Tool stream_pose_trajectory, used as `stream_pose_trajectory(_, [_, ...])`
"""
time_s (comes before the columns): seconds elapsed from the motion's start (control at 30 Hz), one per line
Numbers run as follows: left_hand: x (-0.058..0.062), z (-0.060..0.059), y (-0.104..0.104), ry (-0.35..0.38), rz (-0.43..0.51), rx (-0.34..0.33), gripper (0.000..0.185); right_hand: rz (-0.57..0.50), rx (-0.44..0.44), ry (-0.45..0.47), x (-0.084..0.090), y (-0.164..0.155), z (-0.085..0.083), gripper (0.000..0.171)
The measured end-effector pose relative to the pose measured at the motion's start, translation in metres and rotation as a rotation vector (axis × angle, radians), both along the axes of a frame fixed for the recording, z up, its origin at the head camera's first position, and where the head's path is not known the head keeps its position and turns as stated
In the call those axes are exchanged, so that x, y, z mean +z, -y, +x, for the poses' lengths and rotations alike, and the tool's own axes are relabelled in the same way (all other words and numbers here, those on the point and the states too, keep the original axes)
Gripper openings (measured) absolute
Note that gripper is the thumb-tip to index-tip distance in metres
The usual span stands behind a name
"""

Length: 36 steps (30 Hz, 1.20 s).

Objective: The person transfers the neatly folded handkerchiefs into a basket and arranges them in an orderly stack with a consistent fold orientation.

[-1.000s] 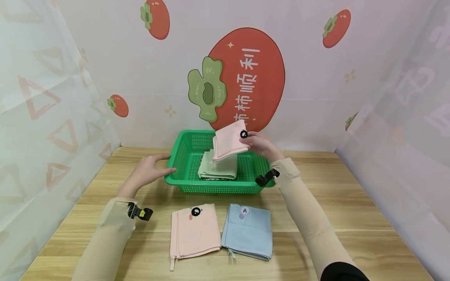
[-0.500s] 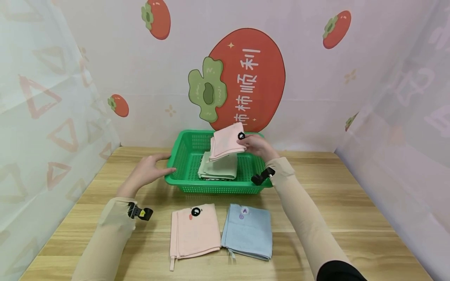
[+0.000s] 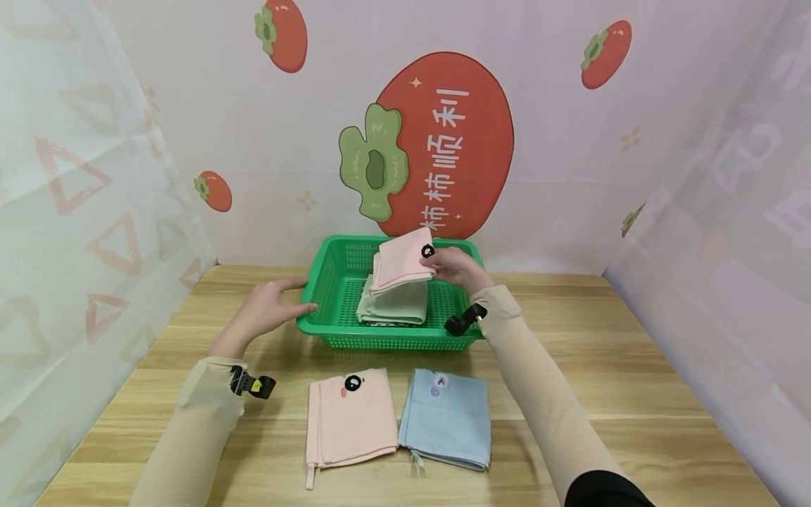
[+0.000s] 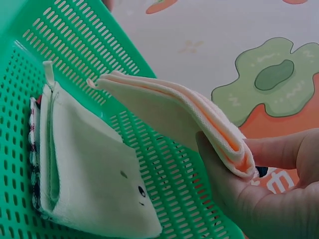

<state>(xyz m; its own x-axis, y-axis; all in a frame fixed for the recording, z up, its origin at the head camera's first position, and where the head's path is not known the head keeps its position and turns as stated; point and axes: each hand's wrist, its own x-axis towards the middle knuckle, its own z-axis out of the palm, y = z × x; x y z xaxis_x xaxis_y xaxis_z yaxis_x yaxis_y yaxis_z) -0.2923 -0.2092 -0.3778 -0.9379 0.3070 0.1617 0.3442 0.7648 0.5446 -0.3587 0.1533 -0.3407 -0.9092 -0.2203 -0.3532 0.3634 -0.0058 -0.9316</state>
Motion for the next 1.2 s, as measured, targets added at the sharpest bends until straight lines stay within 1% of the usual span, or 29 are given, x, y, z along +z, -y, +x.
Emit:
stream_pose_trajectory(0.17, [0.000,0.001,-0.001,-0.005,0.005,-0.004,0.072,0.008,0.001,0.005,-0.003,0.002,0.000,0.064])
stream_pose_trajectory(0.23, [0.001,0.001,-0.001,-0.005,0.002,-0.001,0.072,0.007,0.002,0.010,-0.004,0.003,-0.001,0.063])
stream_pose_trajectory(0.37, [0.000,0.002,-0.001,-0.003,-0.003,0.002,0.072,0.015,0.002,0.011,-0.006,0.006,-0.001,0.052])
stream_pose_trajectory(0.47, [0.001,0.002,-0.001,-0.006,-0.003,0.001,0.072,0.032,0.008,0.004,-0.007,0.008,-0.002,0.041])
stream_pose_trajectory(0.57, [0.001,0.002,-0.001,-0.008,-0.004,0.001,0.072,0.031,0.007,0.011,-0.009,0.009,-0.003,0.037])
stream_pose_trajectory(0.97, [0.002,0.002,-0.001,-0.005,-0.015,0.007,0.073,0.025,0.041,0.036,-0.012,0.008,-0.006,0.043])
stream_pose_trajectory(1.2, [0.003,0.002,-0.001,-0.004,-0.019,0.009,0.073,0.035,0.061,0.047,-0.012,0.008,-0.005,0.045])
